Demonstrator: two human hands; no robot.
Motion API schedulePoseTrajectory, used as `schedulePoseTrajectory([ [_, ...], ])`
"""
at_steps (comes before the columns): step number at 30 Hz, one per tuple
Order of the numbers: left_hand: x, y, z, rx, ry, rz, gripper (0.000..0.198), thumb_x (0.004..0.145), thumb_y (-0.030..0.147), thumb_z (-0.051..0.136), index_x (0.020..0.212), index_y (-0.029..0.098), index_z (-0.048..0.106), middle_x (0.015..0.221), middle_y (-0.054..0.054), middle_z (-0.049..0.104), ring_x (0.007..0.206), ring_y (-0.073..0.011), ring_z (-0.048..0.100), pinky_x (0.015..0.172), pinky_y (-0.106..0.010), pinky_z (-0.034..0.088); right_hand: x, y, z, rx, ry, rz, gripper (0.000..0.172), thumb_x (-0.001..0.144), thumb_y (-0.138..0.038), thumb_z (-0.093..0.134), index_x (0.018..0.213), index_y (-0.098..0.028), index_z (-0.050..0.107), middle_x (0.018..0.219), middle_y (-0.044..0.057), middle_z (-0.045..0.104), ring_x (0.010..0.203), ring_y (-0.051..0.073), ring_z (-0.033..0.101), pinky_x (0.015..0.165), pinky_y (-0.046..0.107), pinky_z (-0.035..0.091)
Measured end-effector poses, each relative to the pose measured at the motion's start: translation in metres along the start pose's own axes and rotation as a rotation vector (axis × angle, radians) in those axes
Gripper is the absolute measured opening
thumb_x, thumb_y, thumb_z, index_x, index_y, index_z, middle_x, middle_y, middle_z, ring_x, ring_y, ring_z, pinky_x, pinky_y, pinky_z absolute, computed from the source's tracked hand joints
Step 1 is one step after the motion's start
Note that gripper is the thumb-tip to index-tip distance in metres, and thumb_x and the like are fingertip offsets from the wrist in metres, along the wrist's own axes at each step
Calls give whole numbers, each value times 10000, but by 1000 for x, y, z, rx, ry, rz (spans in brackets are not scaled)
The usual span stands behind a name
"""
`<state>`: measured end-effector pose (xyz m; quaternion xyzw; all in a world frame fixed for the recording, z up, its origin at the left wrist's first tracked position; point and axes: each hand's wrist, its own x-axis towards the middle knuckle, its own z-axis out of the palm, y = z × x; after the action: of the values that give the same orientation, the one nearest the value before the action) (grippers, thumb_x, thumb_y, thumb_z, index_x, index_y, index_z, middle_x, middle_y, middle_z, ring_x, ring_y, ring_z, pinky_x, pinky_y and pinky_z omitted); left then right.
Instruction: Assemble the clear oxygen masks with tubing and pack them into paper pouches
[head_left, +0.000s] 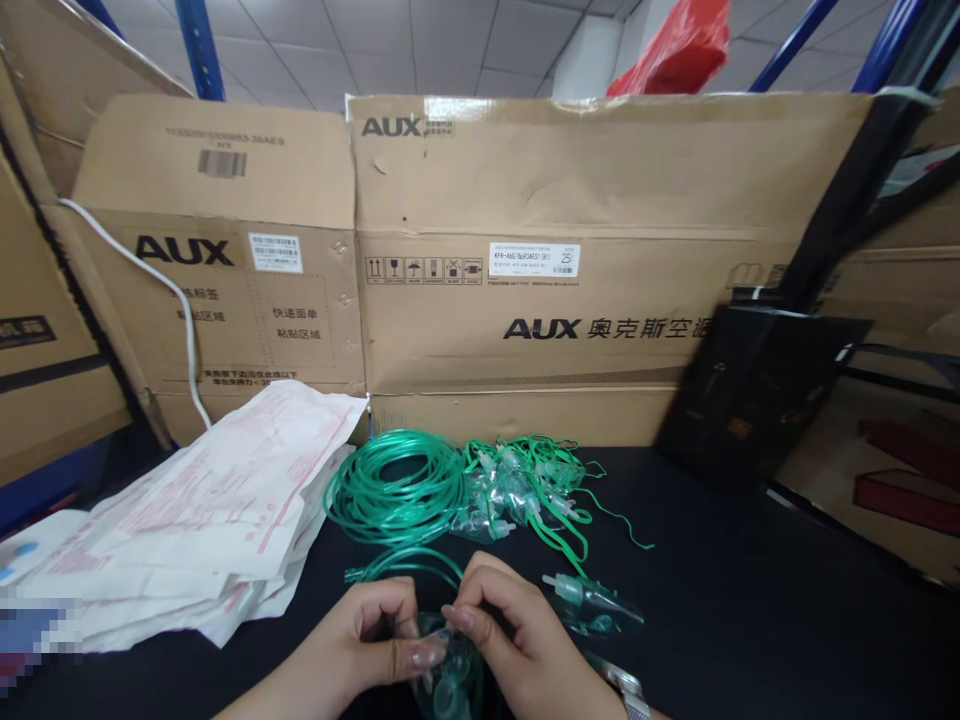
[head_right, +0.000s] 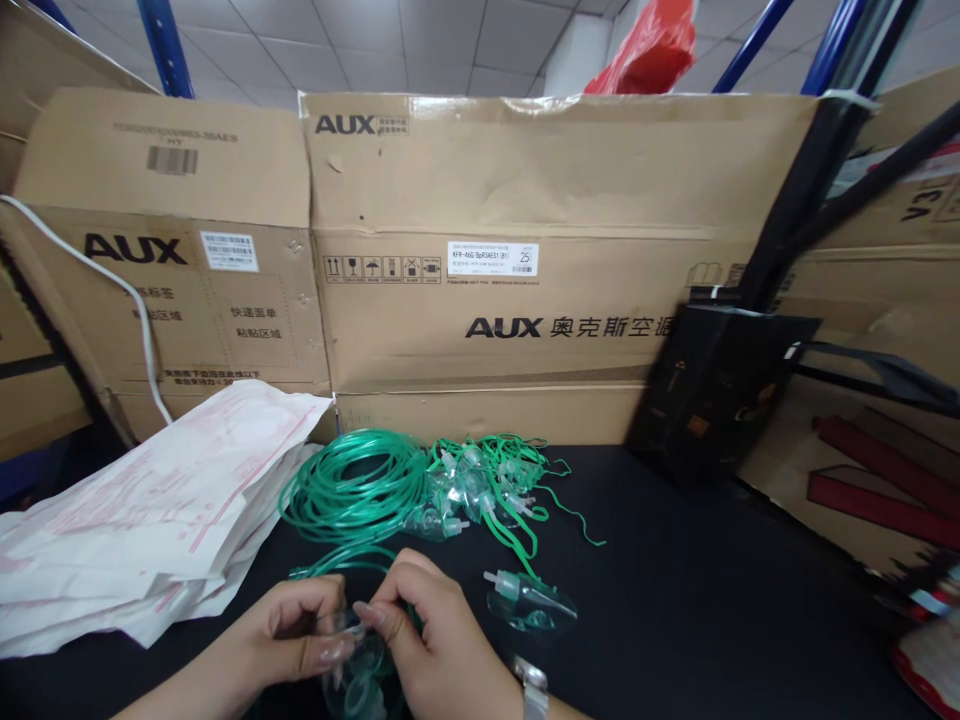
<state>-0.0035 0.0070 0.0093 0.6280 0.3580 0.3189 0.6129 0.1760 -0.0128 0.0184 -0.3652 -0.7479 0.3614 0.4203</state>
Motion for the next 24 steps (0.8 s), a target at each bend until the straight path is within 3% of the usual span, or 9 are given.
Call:
schedulePoseTrajectory([
  [7,1,0,1,11,56,-39,359,609,370,686,468,165,427,494,48,439,512,-95,375,497,-223,251,3,1,1,30,23,58,258,843,-324,451,633,-174,445,678,-18,424,635,104,397,587,223,326],
  [16,2,0,5,-264,23,-99,277,618,364,691,570,148,523,590,0,595,580,-127,481,584,-244,309,14,11,6,326,7,371,404,703,-536,552,568,-168,455,516,-54,397,500,81,342,488,209,283],
  [24,0,3,4,-361,-15,-100,184,623,250,691,576,144,547,612,-15,634,606,-140,514,601,-249,326,12,11,5,407,-17,383,412,682,-541,571,566,-159,467,506,-49,444,481,77,387,487,209,297],
])
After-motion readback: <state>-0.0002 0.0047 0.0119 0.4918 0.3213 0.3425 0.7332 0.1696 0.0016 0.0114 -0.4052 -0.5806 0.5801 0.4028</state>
